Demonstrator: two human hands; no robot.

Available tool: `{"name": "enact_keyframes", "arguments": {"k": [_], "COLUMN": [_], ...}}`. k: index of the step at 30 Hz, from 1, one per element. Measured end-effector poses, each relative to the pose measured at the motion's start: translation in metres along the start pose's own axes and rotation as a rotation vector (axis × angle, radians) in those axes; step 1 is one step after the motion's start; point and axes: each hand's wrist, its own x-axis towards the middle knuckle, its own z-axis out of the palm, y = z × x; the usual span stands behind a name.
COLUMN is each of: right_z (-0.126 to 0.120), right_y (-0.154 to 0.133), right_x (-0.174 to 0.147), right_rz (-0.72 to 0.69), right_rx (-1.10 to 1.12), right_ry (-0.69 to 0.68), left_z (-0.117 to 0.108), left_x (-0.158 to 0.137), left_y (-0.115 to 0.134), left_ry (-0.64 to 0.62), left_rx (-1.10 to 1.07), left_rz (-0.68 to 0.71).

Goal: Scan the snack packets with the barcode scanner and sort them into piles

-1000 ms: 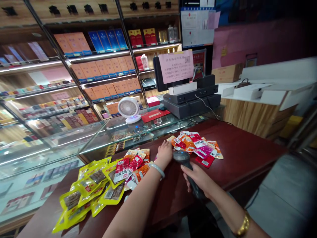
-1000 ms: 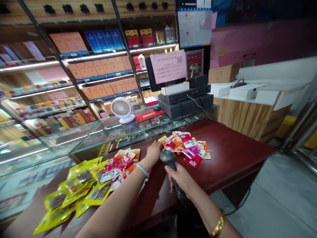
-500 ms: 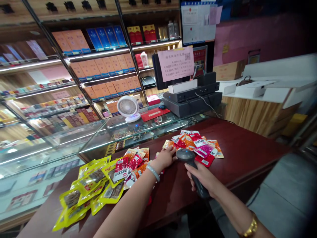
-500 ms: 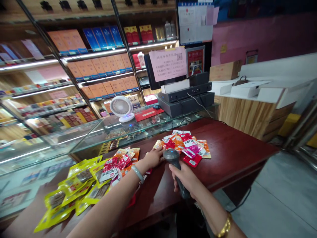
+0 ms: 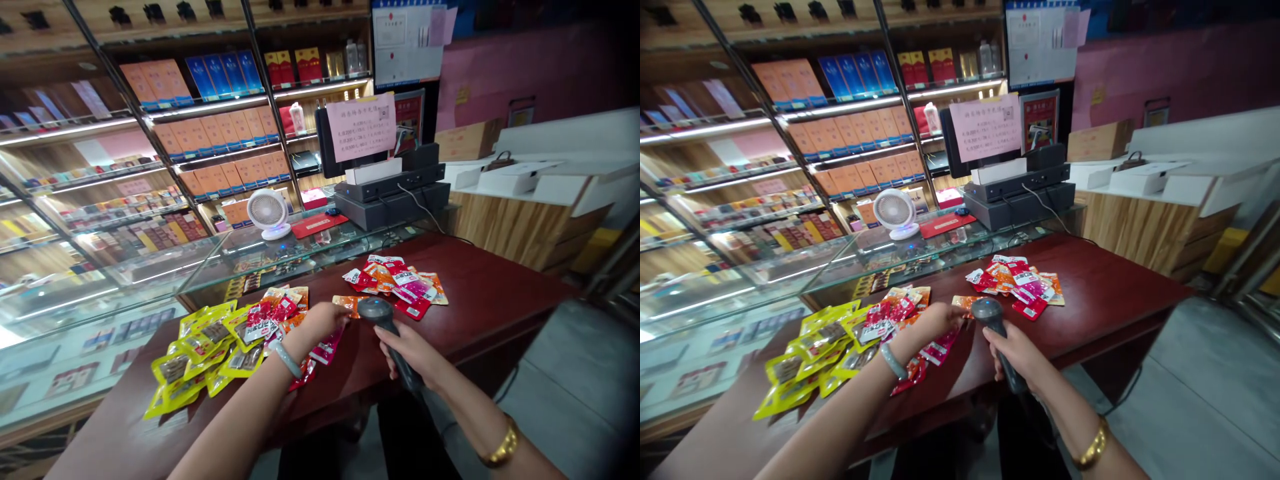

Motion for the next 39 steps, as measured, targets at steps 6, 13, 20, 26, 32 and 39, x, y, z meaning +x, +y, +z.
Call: {"name": "enact_keyframes", "arguments": {"k": [6,13,20,26,32,39], "right_z": [0.001,0.000,0.029,0.054,0.059,0.043], "right_y": [0.007,0.010,0.000,-0.004,-0.005,0.002], "right_x": [-0.011,-0.016,-0.001,0.010,0.019,0.026], "right_rz": [0.023,0.027,-0.020,-0.023,0.036,0.033], "right_rx": [-0.001,-0.032,-0.110,-0.167,-0.116,-0.085], "right_ry": [0.021,0.041,-0.067,-0.121,-0.131,-0.086], "left_z": [0.001,0.000,0.009,0.013,-0.008,-0.016], "left_x": [0.046,0.060,0.049,0.032,0.003,0.015], "left_y": [0.008,-0.002,-0.038,-0.056,-0.053,-0.029], "left_ry": [0.175,0.179,0.484,0.579,0.403,0.457], "left_rx": [0.218,0.010,-0.512,-0.510,-0.118,0.294], "left_rz": [-0.115,-0.248,-0.366,-0.347,-0.486,-0.362]}}
